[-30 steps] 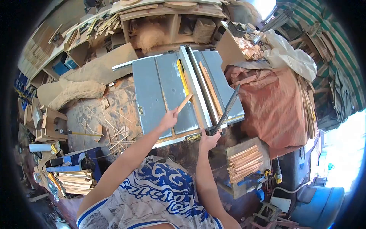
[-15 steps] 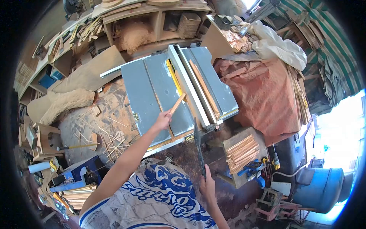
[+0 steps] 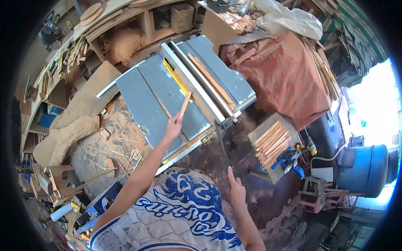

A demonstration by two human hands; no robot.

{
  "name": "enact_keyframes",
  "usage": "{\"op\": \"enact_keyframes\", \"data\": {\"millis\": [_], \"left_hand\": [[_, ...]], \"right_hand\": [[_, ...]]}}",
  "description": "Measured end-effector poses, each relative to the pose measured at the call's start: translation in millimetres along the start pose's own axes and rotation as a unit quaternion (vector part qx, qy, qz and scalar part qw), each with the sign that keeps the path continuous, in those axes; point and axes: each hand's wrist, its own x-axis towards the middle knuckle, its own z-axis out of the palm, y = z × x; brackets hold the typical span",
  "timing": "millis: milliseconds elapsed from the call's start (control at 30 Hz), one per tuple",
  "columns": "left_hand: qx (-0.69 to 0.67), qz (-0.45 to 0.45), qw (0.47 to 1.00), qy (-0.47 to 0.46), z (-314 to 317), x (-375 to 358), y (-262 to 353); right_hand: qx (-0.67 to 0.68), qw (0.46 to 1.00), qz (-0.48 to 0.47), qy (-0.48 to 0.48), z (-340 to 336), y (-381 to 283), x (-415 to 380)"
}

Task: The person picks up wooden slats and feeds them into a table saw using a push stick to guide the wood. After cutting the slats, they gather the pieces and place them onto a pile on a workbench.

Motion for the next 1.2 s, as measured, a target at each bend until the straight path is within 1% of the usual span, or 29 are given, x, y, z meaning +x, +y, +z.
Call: {"op": "enact_keyframes", "data": {"millis": [67,100,200,267,333,400,500,567,733,800,833,900,1067,1200], "left_hand": [[0.009,-0.003,1.000,-0.007,-1.6,-0.2,-0.6],[0.013,-0.003,1.000,-0.005,-2.0,0.7,1.4],[0.036,-0.004,0.999,-0.005,-3.8,-2.6,5.8],[0.030,-0.010,0.999,-0.005,-5.3,-7.2,14.2],[0.028,-0.009,1.000,-0.010,-2.0,-4.4,10.0],[0.046,0.005,0.999,0.019,0.7,-1.6,7.3],[0.033,-0.010,0.999,0.004,-1.8,-0.4,7.7],[0.044,-0.004,0.999,0.005,-4.2,1.9,15.6],[0.076,0.021,0.997,0.003,-2.8,12.6,-1.5],[0.027,-0.005,1.000,-0.006,-4.0,18.3,-2.7],[0.029,-0.002,0.999,-0.015,-2.8,18.2,0.1],[0.069,0.026,0.997,-0.002,-1.6,13.4,6.1],[0.081,0.024,0.996,-0.007,-2.6,8.2,15.4],[0.056,0.023,0.998,-0.008,1.1,14.0,3.7]], "right_hand": [[-0.054,0.998,0.022,-0.022,3.8,0.5,7.3],[-0.050,0.999,0.008,-0.010,7.9,5.0,7.9],[-0.077,0.997,0.010,-0.024,13.1,18.9,14.0],[-0.086,0.996,0.002,-0.027,10.1,26.1,18.1],[-0.087,0.996,-0.002,-0.024,14.4,33.3,21.8],[-0.100,0.994,-0.010,-0.036,20.9,43.7,27.6],[-0.088,0.995,0.000,-0.049,26.5,50.0,30.9],[-0.082,0.996,-0.005,-0.044,26.4,51.4,34.5],[-0.072,0.997,-0.008,-0.018,25.7,41.1,46.0],[-0.060,0.998,-0.009,-0.027,17.3,28.7,56.1],[-0.056,0.998,-0.001,-0.024,18.0,28.6,54.3],[-0.050,0.998,-0.033,-0.013,16.5,29.4,52.4],[-0.048,0.999,-0.009,-0.013,27.0,27.6,41.0],[-0.056,0.998,-0.001,-0.003,38.7,33.9,43.2]]}}
